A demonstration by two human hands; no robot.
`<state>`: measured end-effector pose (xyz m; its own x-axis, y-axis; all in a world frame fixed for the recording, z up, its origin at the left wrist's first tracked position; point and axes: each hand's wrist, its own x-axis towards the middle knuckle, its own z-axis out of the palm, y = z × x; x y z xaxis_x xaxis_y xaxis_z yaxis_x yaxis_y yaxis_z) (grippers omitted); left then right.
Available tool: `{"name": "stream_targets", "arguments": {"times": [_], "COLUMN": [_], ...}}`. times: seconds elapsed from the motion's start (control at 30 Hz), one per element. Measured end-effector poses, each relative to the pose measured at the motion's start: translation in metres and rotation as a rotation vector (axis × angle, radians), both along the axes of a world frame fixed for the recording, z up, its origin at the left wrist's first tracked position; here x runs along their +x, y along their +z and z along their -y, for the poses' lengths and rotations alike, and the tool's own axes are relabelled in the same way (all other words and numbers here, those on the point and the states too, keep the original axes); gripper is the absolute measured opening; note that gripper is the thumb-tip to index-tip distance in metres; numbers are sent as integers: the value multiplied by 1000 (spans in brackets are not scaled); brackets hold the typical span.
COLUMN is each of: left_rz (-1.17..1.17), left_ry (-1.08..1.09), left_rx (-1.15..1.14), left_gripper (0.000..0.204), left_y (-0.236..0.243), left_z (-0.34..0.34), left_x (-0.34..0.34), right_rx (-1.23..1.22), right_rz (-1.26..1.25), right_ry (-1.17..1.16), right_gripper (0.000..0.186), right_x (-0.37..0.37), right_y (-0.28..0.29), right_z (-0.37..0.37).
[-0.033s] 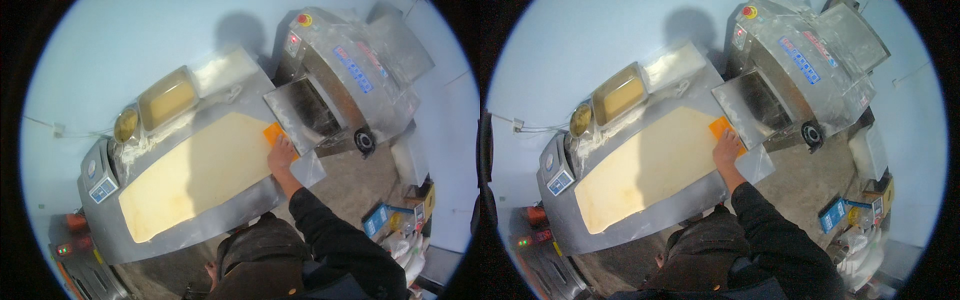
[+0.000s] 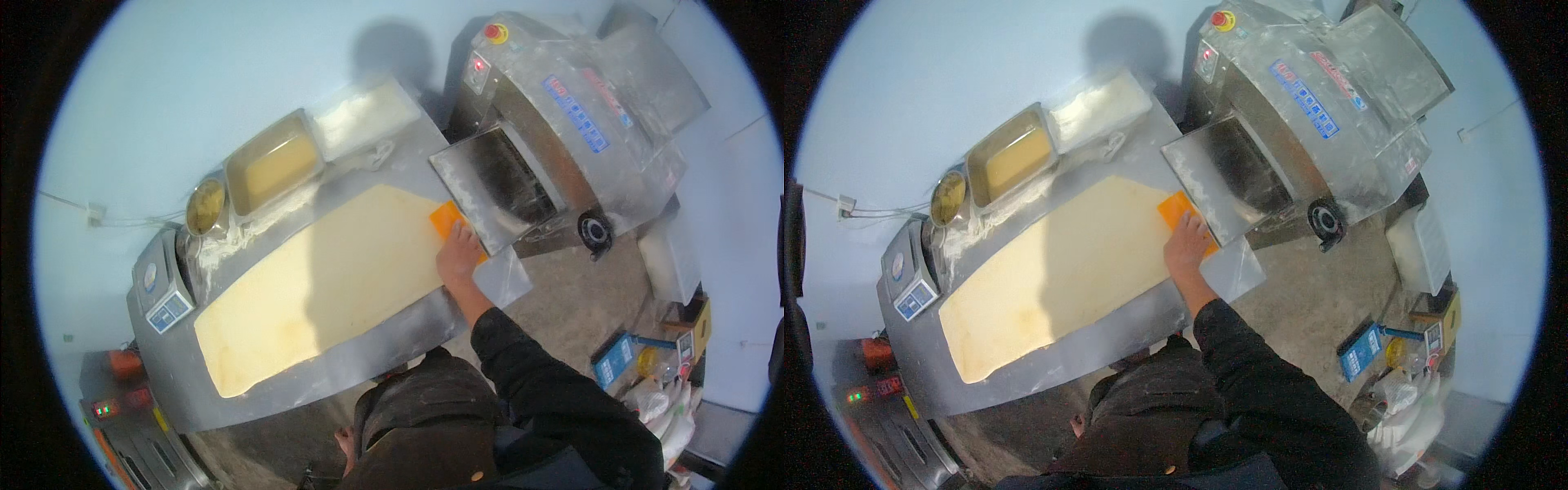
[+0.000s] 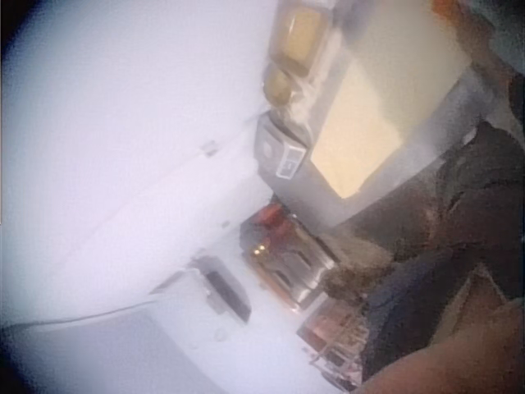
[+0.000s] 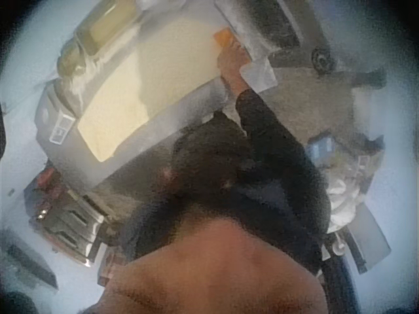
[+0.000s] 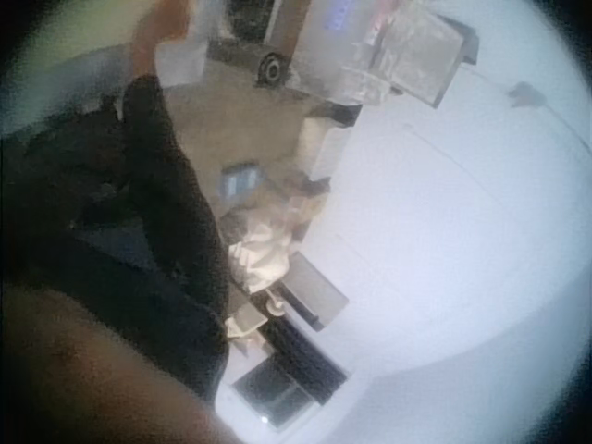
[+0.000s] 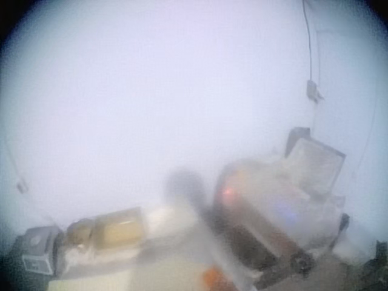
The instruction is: The person spreads a liquid on a large sheet of dough using an orange scraper, then retrieves a tray of baked buns from a commercial oven using an oven mitt and tongs. The buns are turned on the tray and the tray is returned to the oven.
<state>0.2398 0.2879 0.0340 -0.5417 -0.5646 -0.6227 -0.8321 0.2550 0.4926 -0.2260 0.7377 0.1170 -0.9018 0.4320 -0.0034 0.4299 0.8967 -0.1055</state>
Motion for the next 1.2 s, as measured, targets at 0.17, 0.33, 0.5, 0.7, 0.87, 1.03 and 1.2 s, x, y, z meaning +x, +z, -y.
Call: {"name": "stream_targets", "arguments": {"times": [0.17,0.33,0.5,0.7,0.87,1.03,1.2], "left_rz": [-72,-181,-308,-554,-562,-456,-445], "left_ry": [-41,-65,-135,-66,-76,-78,91], "left_rx": [-18,-38,-95,116,190,64,238], "left_gripper": [65,51,33,25,31,36,37], "left_y": [-2,-11,21,33,13,17,6], "left_z": [-3,-5,-17,-54,-63,-61,-64], "left_x": [-20,-49,-78,-132,-120,-98,-99], "right_rx": [119,104,-154,-1382,-2039,-1913,-1627], "right_rz": [5,9,108,-85,-139,-98,-146], "right_ry": [76,274,197,-440,-507,-409,-137], "right_gripper": [64,63,60,46,39,37,35], "right_x": [20,64,62,23,33,33,15], "right_y": [-10,-16,30,6,-22,-7,-7], "right_z": [7,5,-8,-117,-151,-163,-202]}}
